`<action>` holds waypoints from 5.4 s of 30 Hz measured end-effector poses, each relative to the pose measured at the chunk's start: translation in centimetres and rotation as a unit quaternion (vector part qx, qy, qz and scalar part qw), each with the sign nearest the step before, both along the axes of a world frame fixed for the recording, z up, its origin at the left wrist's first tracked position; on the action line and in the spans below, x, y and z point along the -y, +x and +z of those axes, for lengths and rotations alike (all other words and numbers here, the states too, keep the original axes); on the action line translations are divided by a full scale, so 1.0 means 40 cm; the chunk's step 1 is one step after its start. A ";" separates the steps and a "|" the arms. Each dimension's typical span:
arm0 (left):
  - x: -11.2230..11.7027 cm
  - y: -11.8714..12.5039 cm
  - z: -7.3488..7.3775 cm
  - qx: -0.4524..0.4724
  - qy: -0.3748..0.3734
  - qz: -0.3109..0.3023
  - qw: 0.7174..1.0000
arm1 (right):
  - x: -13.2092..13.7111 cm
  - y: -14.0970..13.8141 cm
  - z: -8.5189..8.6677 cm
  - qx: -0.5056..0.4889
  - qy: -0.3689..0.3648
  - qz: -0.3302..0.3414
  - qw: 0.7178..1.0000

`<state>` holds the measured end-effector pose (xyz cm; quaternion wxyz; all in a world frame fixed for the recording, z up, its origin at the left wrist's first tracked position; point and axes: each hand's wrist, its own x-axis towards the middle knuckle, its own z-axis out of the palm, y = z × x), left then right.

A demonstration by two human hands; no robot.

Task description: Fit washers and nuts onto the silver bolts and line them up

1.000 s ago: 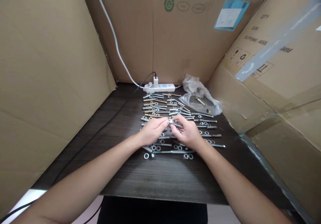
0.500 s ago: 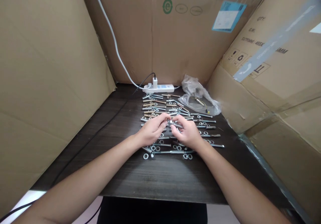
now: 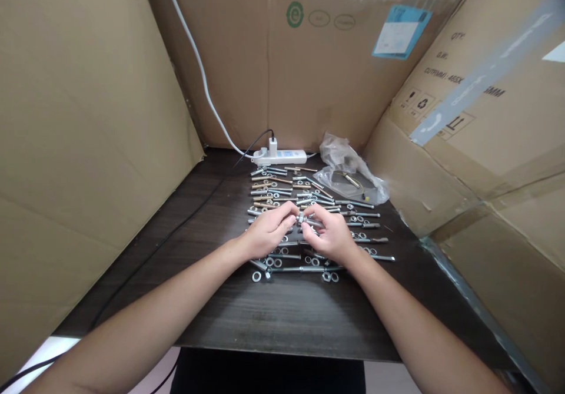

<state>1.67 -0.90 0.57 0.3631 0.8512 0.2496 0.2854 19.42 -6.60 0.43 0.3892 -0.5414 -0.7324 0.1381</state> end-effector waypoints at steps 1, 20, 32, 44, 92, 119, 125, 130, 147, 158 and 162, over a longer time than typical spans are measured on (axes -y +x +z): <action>0.001 0.000 0.000 0.011 0.001 0.008 1.000 | 0.000 0.000 0.001 0.001 -0.001 0.000 1.000; -0.009 0.003 0.013 0.011 -0.093 -0.046 0.995 | 0.004 0.000 0.011 -0.023 0.022 0.011 0.999; -0.006 0.000 0.007 0.055 0.070 -0.015 0.996 | 0.002 0.001 0.004 -0.025 0.037 0.002 0.999; -0.009 0.004 0.007 0.005 -0.009 -0.043 0.999 | 0.002 -0.001 0.002 -0.055 0.063 0.006 0.997; -0.010 -0.008 0.022 -0.100 0.146 -0.008 0.984 | 0.000 0.002 -0.002 -0.031 0.061 0.003 0.998; -0.016 -0.018 0.038 -0.104 0.158 -0.014 0.982 | -0.002 0.003 -0.008 -0.016 0.053 -0.007 0.998; -0.007 -0.023 0.034 -0.077 0.240 -0.005 0.968 | 0.000 0.000 -0.001 -0.016 0.047 -0.002 0.999; -0.005 -0.020 0.031 -0.091 0.251 -0.006 0.964 | 0.000 -0.001 0.001 -0.011 0.050 -0.006 0.999; -0.013 -0.015 0.036 -0.154 0.153 -0.020 0.976 | 0.000 0.004 -0.003 -0.011 0.049 -0.007 0.999; -0.001 -0.019 0.034 -0.108 0.204 -0.010 0.973 | -0.001 0.004 -0.004 -0.006 0.036 -0.010 0.999; -0.007 -0.017 0.034 -0.101 0.174 -0.021 0.979 | -0.001 0.005 -0.005 -0.010 0.045 -0.014 0.999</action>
